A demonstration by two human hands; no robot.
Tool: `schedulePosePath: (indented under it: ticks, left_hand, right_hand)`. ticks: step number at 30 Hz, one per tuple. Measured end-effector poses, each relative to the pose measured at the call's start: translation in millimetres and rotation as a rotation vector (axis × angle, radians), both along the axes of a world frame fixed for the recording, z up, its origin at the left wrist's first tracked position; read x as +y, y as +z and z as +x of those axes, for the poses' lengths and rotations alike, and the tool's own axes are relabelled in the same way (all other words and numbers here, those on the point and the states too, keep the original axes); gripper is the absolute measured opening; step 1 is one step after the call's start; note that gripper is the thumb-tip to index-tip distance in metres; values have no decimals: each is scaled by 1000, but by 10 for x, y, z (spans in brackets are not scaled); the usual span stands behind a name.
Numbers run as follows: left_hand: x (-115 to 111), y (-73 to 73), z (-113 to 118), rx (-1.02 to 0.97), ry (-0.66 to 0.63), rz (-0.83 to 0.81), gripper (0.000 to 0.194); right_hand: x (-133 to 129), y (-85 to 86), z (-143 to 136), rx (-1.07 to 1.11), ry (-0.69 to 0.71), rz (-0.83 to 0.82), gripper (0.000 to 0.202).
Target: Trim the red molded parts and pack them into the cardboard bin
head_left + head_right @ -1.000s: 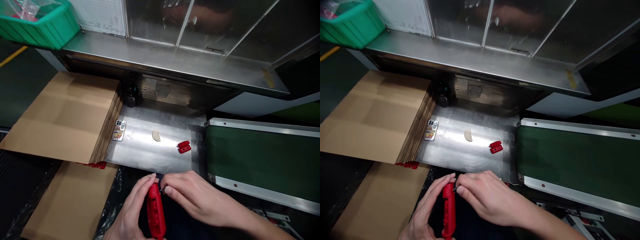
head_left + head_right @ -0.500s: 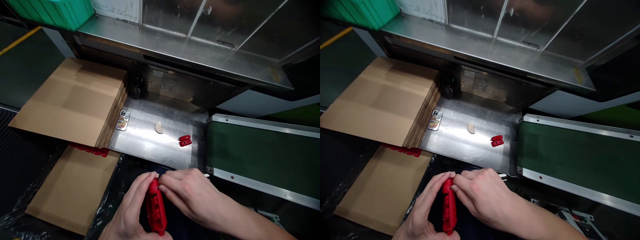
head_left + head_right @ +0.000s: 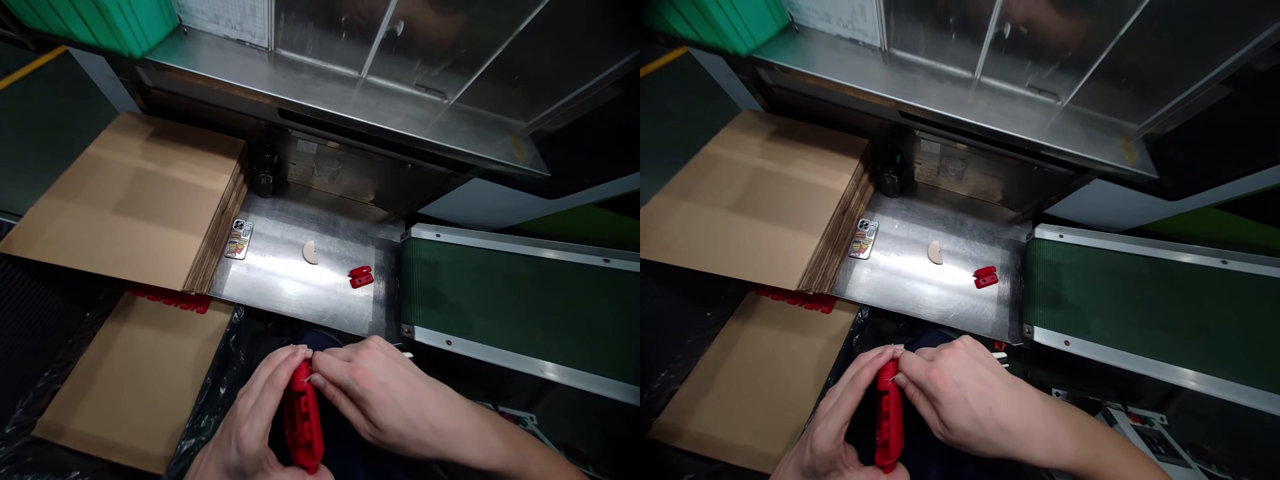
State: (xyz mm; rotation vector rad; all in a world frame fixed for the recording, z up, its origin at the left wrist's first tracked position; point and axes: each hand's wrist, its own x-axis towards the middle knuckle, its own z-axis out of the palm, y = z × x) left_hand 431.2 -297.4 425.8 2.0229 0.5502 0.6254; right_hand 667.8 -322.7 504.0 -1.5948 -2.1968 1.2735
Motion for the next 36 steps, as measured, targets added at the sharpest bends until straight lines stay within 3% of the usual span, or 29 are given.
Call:
schedulePosePath:
  ticks: [8,14,27,30,33,36]
  left_hand:
    - [66,29,-47,-9,-57,-1,119]
    - [108,68,-55,-38,-78,39,114]
    - [132,19,-38,-16,-98,30,111]
    - [137,18,-13,-11,-75,15,111]
    - [150,14,-5,27,-58,10,111]
    - [183,20,12,87,-47,42,110]
  right_hand:
    - [-15,33,-35,12,6,-32,26]
    - [-14,78,-44,4,-7,-89,23]
    - [47,56,-3,22,-3,-124,25]
    - [96,32,53,106,-36,-153,24]
    - [130,-78,146,335,-91,-215,26]
    - [111,-217,199,551,-271,-237,23]
